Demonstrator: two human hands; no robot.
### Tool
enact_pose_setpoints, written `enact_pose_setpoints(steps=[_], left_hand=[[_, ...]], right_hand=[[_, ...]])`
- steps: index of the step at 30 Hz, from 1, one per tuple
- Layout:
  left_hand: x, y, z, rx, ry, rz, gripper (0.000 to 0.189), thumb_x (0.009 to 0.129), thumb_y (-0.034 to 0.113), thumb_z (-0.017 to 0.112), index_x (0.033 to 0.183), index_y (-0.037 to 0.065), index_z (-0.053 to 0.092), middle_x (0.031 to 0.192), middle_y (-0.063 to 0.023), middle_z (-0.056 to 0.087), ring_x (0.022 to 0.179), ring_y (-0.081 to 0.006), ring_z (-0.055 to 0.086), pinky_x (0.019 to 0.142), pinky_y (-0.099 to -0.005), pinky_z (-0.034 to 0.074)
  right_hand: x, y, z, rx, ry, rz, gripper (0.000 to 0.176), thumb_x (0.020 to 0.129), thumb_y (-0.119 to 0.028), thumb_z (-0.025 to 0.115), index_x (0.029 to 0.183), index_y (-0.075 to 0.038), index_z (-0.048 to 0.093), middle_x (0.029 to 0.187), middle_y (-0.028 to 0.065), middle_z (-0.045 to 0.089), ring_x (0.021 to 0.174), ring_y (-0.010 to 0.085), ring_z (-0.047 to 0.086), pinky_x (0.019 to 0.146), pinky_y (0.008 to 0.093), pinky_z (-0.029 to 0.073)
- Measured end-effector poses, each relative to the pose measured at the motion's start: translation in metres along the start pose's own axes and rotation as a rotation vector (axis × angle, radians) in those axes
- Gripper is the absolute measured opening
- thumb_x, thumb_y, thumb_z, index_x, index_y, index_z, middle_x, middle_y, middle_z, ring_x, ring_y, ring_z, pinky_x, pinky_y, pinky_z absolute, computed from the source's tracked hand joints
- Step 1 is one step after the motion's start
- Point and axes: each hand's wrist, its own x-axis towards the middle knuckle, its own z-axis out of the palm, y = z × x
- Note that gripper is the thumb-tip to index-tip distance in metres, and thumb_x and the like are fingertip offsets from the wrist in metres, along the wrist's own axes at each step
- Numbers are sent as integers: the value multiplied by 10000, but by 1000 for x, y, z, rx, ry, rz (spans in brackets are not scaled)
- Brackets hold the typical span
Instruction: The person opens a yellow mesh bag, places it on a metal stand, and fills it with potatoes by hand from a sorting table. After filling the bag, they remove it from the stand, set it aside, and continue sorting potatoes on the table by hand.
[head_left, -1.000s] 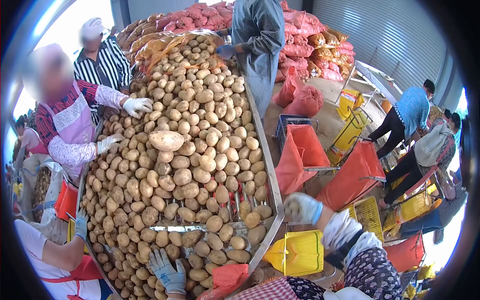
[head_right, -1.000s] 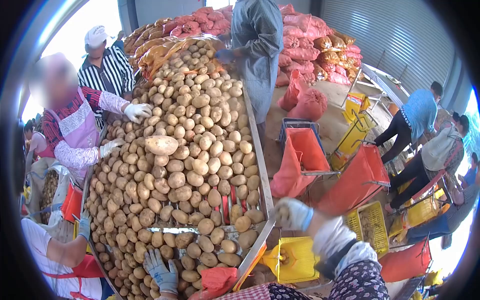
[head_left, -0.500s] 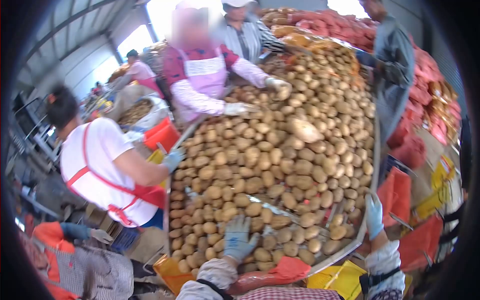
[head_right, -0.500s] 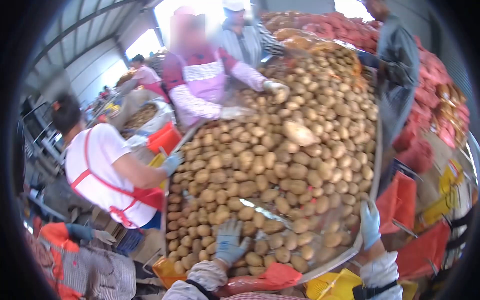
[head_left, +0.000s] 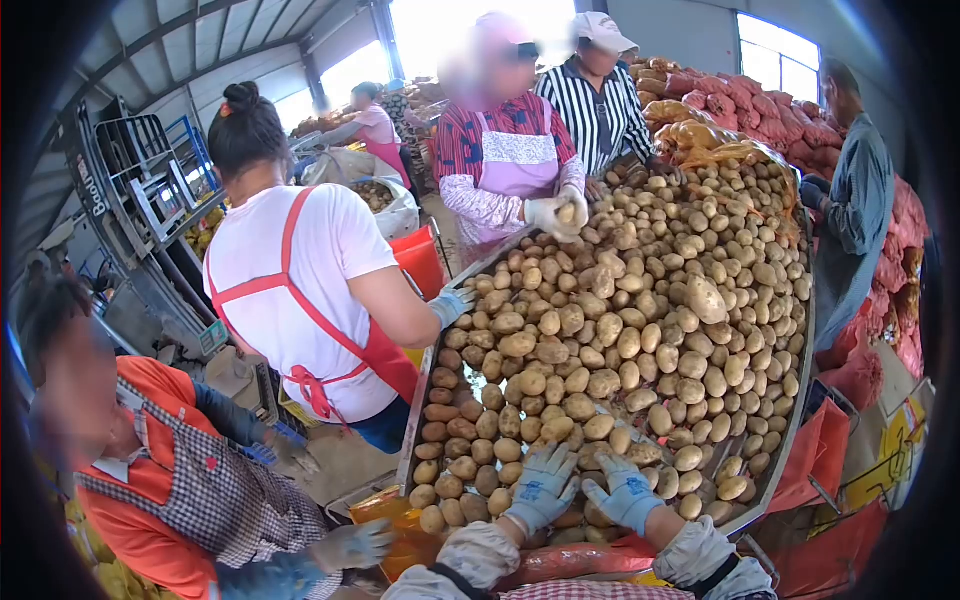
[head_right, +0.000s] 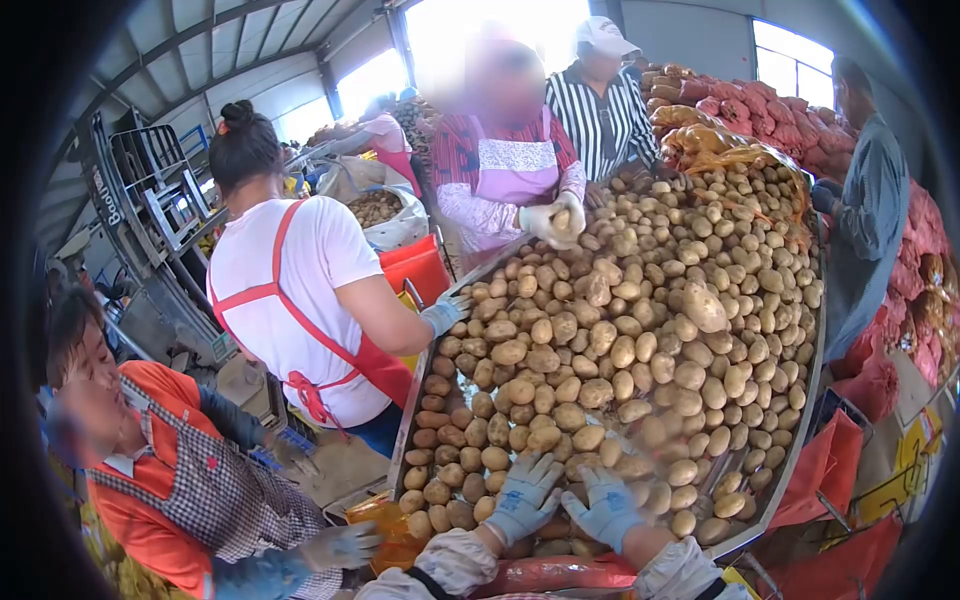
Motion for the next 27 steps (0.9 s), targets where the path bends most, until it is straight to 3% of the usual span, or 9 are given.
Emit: enact_pose_setpoints(steps=[1, 3, 4, 9, 11, 13, 18, 23, 27], left_hand=[[-9, -4, -16, -13, 49, -15, 537, 851, 318, 559, 1323, 73, 486, 1377, -177, 448, 1277, -398, 386, 1079, -500, 281], [-30, -21, -45, 41, 72, -61, 534, 830, 319, 589, 1297, 70, 511, 1320, -183, 493, 1237, -406, 415, 1062, -511, 298], [-46, -33, -49, 85, 82, -142, 546, 829, 332, 589, 1302, 71, 507, 1333, -190, 480, 1249, -411, 402, 1066, -516, 290], [-90, -52, -45, 258, 70, -311, 592, 837, 406, 568, 1330, 92, 477, 1364, -197, 427, 1261, -417, 387, 1051, -519, 297], [-96, -53, -32, 219, -13, -350, 665, 834, 440, 564, 1385, 90, 434, 1425, -205, 372, 1313, -456, 306, 1092, -553, 225], [-93, -58, -22, 306, -83, -325, 737, 818, 502, 568, 1413, 101, 399, 1441, -206, 349, 1317, -468, 293, 1097, -562, 211], [-57, -74, -28, 245, -7, -336, 777, 808, 558, 566, 1414, 101, 400, 1457, -220, 327, 1326, -449, 298, 1094, -571, 209], [-26, -101, -17, 214, -15, -425, 712, 836, 528, 537, 1407, 121, 415, 1439, -228, 356, 1322, -410, 322, 1113, -544, 180], [-38, -82, -22, 293, -25, -403, 659, 861, 475, 528, 1393, 100, 427, 1414, -235, 391, 1308, -398, 356, 1110, -536, 194]], right_hand=[[1, -4, 2, 2, 1, -4, 685, 866, -514, 526, 1340, -24, 454, 1353, 257, 453, 1268, 388, 424, 1070, 452, 327], [7, -5, 3, -273, -67, 180, 700, 843, -530, 536, 1359, -65, 446, 1385, 238, 417, 1317, 387, 359, 1069, 498, 307], [11, 5, 12, -275, -108, 237, 740, 821, -546, 548, 1397, -104, 402, 1425, 216, 357, 1359, 388, 274, 1071, 560, 260], [9, 10, 26, -365, -71, 255, 784, 822, -542, 555, 1445, -129, 320, 1466, 201, 283, 1391, 384, 187, 1079, 596, 214], [9, 7, 21, -363, -117, 253, 787, 826, -541, 553, 1452, -130, 310, 1468, 204, 277, 1400, 379, 168, 1085, 598, 203], [8, 6, 18, -369, -119, 261, 786, 829, -545, 546, 1453, -130, 308, 1473, 204, 270, 1402, 375, 165, 1085, 602, 199], [9, 8, 17, -383, -132, 258, 788, 842, -566, 517, 1460, -130, 298, 1495, 205, 238, 1414, 363, 143, 1088, 615, 186], [13, 0, 3, -361, -236, 341, 886, 822, -647, 498, 1500, -148, 221, 1554, 203, 115, 1450, 353, 59, 1084, 634, 177], [16, 2, 2, -346, -256, 374, 949, 797, -670, 519, 1514, -162, 161, 1568, 195, 45, 1454, 346, 48, 1096, 624, 177]])
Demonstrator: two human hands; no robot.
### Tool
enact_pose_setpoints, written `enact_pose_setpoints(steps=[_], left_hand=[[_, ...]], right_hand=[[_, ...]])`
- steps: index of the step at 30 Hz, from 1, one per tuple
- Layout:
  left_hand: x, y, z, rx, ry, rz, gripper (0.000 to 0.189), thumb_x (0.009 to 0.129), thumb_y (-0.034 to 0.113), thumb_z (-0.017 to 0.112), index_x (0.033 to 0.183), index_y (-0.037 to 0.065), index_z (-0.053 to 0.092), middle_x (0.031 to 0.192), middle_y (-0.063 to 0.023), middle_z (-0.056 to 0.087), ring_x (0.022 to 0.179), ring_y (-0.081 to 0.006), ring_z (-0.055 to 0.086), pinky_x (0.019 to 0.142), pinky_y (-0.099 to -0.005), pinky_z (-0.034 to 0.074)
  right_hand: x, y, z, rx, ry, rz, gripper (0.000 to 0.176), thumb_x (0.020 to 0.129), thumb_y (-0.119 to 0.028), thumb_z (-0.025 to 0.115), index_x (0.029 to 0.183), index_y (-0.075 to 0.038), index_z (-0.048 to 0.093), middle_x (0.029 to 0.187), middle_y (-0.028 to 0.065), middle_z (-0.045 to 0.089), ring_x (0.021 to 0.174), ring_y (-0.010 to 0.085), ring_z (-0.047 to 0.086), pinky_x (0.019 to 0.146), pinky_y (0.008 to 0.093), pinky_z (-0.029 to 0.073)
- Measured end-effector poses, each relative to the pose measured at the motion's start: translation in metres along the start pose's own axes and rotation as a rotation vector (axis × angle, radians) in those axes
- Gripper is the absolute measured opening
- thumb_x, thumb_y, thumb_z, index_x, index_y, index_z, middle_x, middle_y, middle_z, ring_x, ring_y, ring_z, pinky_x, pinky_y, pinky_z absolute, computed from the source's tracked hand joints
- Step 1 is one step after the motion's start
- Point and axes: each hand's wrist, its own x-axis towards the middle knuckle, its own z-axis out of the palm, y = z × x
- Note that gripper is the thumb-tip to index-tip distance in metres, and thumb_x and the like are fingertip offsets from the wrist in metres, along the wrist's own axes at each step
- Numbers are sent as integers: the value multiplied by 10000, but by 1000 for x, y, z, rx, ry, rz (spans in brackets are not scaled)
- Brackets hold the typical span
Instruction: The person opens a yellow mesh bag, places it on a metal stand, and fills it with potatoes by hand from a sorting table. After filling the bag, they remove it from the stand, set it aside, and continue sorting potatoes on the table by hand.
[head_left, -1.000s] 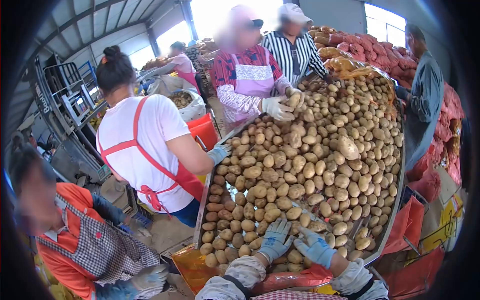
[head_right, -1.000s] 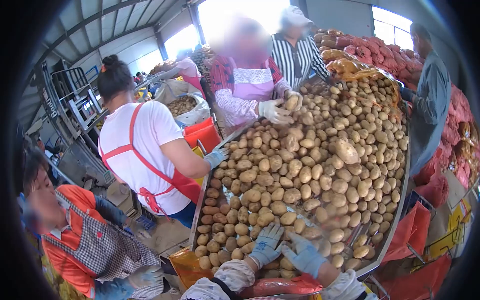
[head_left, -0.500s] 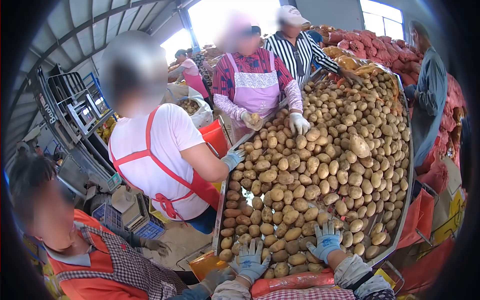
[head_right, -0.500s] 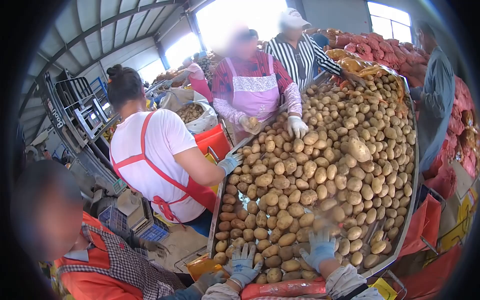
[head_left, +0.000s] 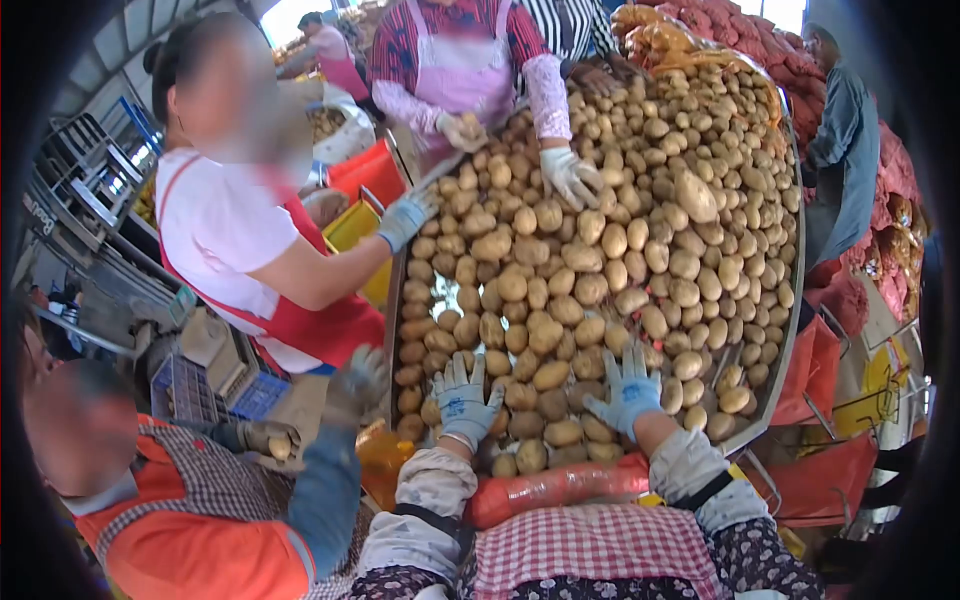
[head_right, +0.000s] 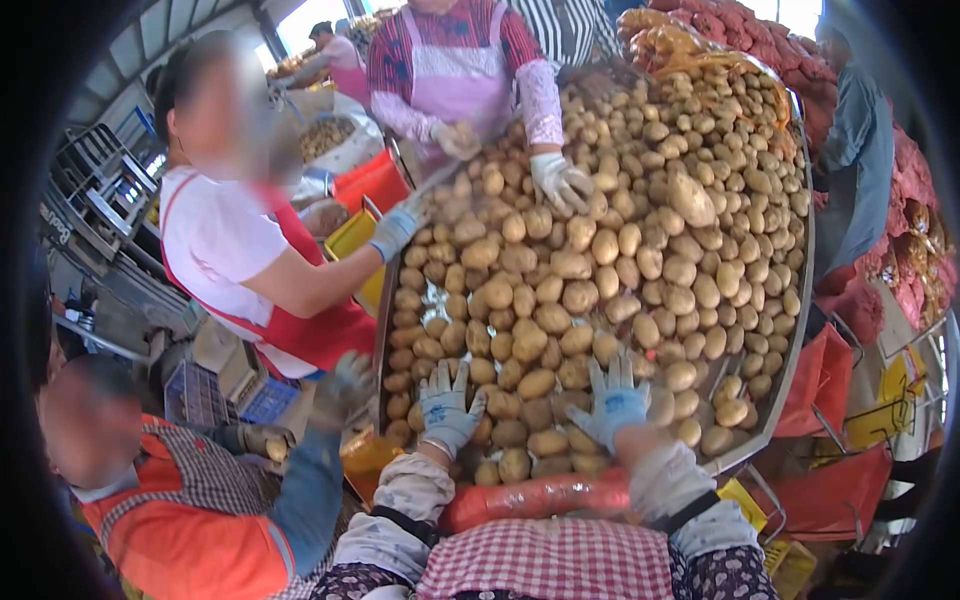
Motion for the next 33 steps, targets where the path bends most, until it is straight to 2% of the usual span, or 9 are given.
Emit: enact_pose_setpoints(steps=[5, 7, 10, 12, 15, 18, 21, 26, 33], left_hand=[[-78, -16, -33, -179, -69, 116, 619, 841, 371, 579, 1357, 57, 444, 1390, -232, 416, 1307, -390, 364, 1107, -529, 216], [-81, -28, -36, -232, -110, 77, 573, 847, 337, 573, 1333, 51, 470, 1364, -221, 447, 1281, -389, 392, 1084, -506, 265], [-78, -36, -38, -329, -197, 18, 485, 859, 269, 563, 1284, 40, 521, 1313, -198, 508, 1231, -388, 448, 1038, -458, 363], [-67, -33, -35, -270, 99, 29, 503, 868, 294, 548, 1290, 24, 506, 1303, -201, 513, 1220, -383, 456, 1039, -430, 363], [-66, -12, -22, -130, 88, 110, 527, 852, 320, 559, 1284, 23, 508, 1301, -211, 511, 1181, -380, 477, 1019, -440, 375], [-65, -5, -17, -123, 57, 170, 554, 834, 346, 573, 1278, 20, 510, 1309, -210, 504, 1173, -373, 483, 1002, -449, 385], [-52, -11, -13, -477, -83, 35, 559, 850, 364, 563, 1297, 33, 508, 1295, -206, 503, 1210, -353, 452, 1030, -464, 340], [-16, 1, 7, -189, 44, 43, 615, 846, 408, 569, 1318, 22, 487, 1294, -222, 488, 1204, -394, 436, 1046, -500, 319], [-30, -1, -21, -209, -155, 34, 508, 867, 380, 556, 1240, 35, 565, 1265, -222, 527, 1129, -407, 521, 973, -494, 409]], right_hand=[[9, -7, 3, -54, -29, 9, 941, 793, -636, 546, 1507, -147, 177, 1560, 212, 55, 1442, 383, 64, 1119, 592, 149], [10, -16, 11, -40, 209, -127, 909, 784, -612, 568, 1493, -153, 233, 1541, 240, 97, 1427, 427, 72, 1118, 583, 147], [0, -49, 27, -115, -12, -422, 836, 779, -579, 589, 1456, -161, 330, 1515, 266, 148, 1405, 461, 114, 1118, 561, 161], [3, -50, 26, -50, -4, -461, 805, 784, -564, 589, 1441, -161, 356, 1505, 270, 171, 1393, 466, 142, 1118, 549, 171], [12, -41, 28, 57, 124, -595, 737, 805, -520, 584, 1427, -176, 388, 1491, 276, 213, 1373, 473, 194, 1120, 530, 189], [19, -22, 25, 75, 388, -107, 725, 813, -506, 581, 1433, -187, 382, 1504, 272, 195, 1380, 472, 181, 1120, 537, 187], [7, -19, 20, 38, 163, -146, 749, 791, -510, 610, 1436, -204, 385, 1512, 291, 142, 1395, 472, 155, 1113, 547, 209], [5, -20, 7, 124, -66, -185, 746, 764, -531, 637, 1424, -266, 411, 1516, 317, 75, 1357, 469, 281, 1091, 449, 323], [6, -16, 29, 56, -3, -356, 635, 796, -541, 601, 1361, -267, 503, 1535, 267, 92, 1402, 495, 73, 1122, 594, 133]])
